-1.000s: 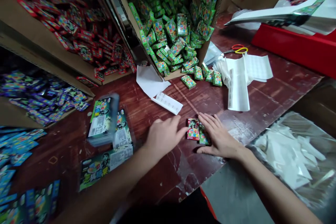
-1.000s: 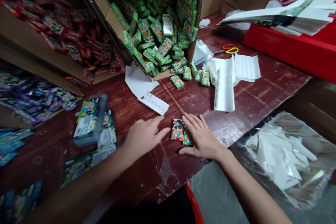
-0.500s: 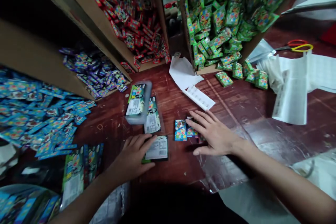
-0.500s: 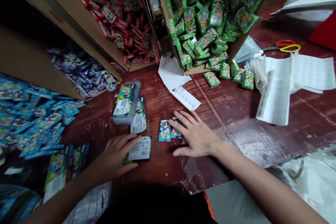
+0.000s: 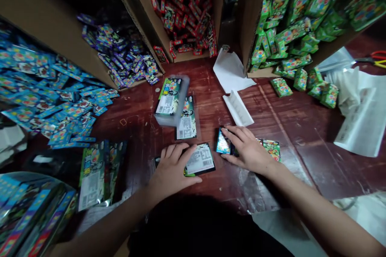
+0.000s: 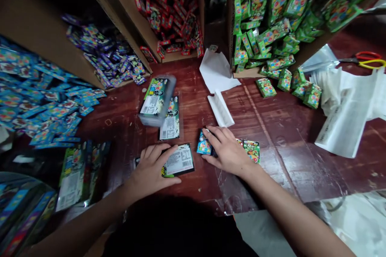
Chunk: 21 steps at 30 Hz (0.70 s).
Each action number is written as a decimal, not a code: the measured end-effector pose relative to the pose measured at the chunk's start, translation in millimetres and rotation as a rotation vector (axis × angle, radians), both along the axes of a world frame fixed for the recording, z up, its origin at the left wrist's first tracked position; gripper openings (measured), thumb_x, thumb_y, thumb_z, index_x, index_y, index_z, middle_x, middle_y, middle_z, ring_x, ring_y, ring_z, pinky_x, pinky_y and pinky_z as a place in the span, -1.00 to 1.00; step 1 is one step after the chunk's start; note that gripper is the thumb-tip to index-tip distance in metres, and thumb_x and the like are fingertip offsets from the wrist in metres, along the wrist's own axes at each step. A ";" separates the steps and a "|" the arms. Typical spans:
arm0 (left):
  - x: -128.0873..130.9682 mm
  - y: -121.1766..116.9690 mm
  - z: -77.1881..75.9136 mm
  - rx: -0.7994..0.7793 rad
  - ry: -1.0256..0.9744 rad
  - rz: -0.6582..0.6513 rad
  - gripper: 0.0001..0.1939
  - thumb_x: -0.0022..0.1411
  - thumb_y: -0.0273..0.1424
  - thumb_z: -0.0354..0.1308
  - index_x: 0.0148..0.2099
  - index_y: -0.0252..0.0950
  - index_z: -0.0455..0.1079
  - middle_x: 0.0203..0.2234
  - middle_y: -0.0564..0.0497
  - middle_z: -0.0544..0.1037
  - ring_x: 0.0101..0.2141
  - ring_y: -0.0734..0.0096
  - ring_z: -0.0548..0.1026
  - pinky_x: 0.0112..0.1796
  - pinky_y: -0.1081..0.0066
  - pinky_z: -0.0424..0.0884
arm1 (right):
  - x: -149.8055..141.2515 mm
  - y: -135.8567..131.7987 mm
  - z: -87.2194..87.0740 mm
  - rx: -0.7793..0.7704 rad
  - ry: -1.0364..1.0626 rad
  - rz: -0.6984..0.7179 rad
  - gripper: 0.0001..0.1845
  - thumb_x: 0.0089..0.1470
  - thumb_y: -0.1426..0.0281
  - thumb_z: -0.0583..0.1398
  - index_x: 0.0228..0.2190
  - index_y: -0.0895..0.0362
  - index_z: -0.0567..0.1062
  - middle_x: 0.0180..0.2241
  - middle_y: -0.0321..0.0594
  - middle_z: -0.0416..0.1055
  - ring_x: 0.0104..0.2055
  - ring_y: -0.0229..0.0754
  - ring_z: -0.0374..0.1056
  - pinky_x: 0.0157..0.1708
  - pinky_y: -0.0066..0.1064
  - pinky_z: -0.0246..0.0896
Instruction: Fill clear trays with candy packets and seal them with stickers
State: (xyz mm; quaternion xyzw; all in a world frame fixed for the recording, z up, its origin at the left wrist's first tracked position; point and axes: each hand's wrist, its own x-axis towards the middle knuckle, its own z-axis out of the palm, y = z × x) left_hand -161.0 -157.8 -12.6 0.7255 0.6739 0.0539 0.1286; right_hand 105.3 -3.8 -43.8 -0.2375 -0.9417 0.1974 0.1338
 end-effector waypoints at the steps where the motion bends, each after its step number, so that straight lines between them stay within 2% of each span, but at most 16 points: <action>1: 2.8 1.1 -1.0 -0.001 -0.013 0.003 0.02 -0.10 -0.01 0.49 0.35 -0.17 0.21 0.12 -0.15 0.38 0.07 -0.07 0.31 0.07 0.03 0.25 | -0.1 -2.2 -0.5 -0.012 0.015 0.004 -0.17 0.21 0.09 0.22 0.36 0.16 0.12 0.29 0.10 0.23 0.30 0.17 0.17 0.29 0.15 0.07; 5: 8.4 7.9 -2.4 -0.015 -0.037 -0.010 -0.01 -0.06 -0.01 0.47 0.35 -0.15 0.18 0.14 -0.14 0.36 0.07 -0.05 0.30 0.06 0.04 0.26 | 4.4 -10.1 1.6 -0.057 -0.004 0.169 -0.14 0.17 0.02 0.26 0.33 0.11 0.16 0.30 0.06 0.26 0.31 0.13 0.20 0.39 0.25 -0.24; 10: 9.8 17.9 -1.8 -0.037 -0.066 -0.077 -0.04 -0.04 -0.05 0.46 0.34 -0.16 0.21 0.12 -0.13 0.36 0.08 -0.04 0.29 0.09 0.03 0.24 | 9.7 -12.4 8.9 -0.119 -0.006 0.241 -0.08 0.15 0.11 0.31 0.35 0.19 0.08 0.32 0.13 0.21 0.37 0.06 0.15 0.42 0.14 -0.27; 13: 10.2 20.5 -2.3 -0.031 -0.058 -0.079 -0.06 -0.02 -0.06 0.45 0.35 -0.16 0.19 0.12 -0.13 0.36 0.09 -0.05 0.29 0.10 0.02 0.24 | 11.4 -18.3 10.5 -0.136 0.023 0.199 -0.04 0.15 0.16 0.32 0.37 0.18 0.01 0.30 0.10 0.24 0.35 0.04 0.17 0.42 0.13 -0.23; 18: 13.1 18.7 -1.0 -0.007 -0.059 -0.039 -0.13 0.05 -0.10 0.41 0.35 -0.12 0.18 0.16 -0.11 0.34 0.12 -0.04 0.28 0.09 0.04 0.24 | 18.1 -35.8 6.6 -0.099 0.074 0.011 0.00 0.18 0.22 0.29 0.40 0.19 -0.14 0.27 0.16 0.28 0.31 0.11 0.23 0.39 0.25 -0.20; 21: 16.5 19.3 -0.3 -0.009 -0.062 -0.068 -0.13 0.06 -0.13 0.41 0.36 -0.11 0.17 0.17 -0.11 0.33 0.14 -0.04 0.26 0.10 0.05 0.23 | 16.4 -38.9 5.3 -0.100 0.072 0.063 0.08 0.17 0.25 0.30 0.42 0.19 -0.24 0.29 0.17 0.25 0.32 0.13 0.22 0.39 0.24 -0.20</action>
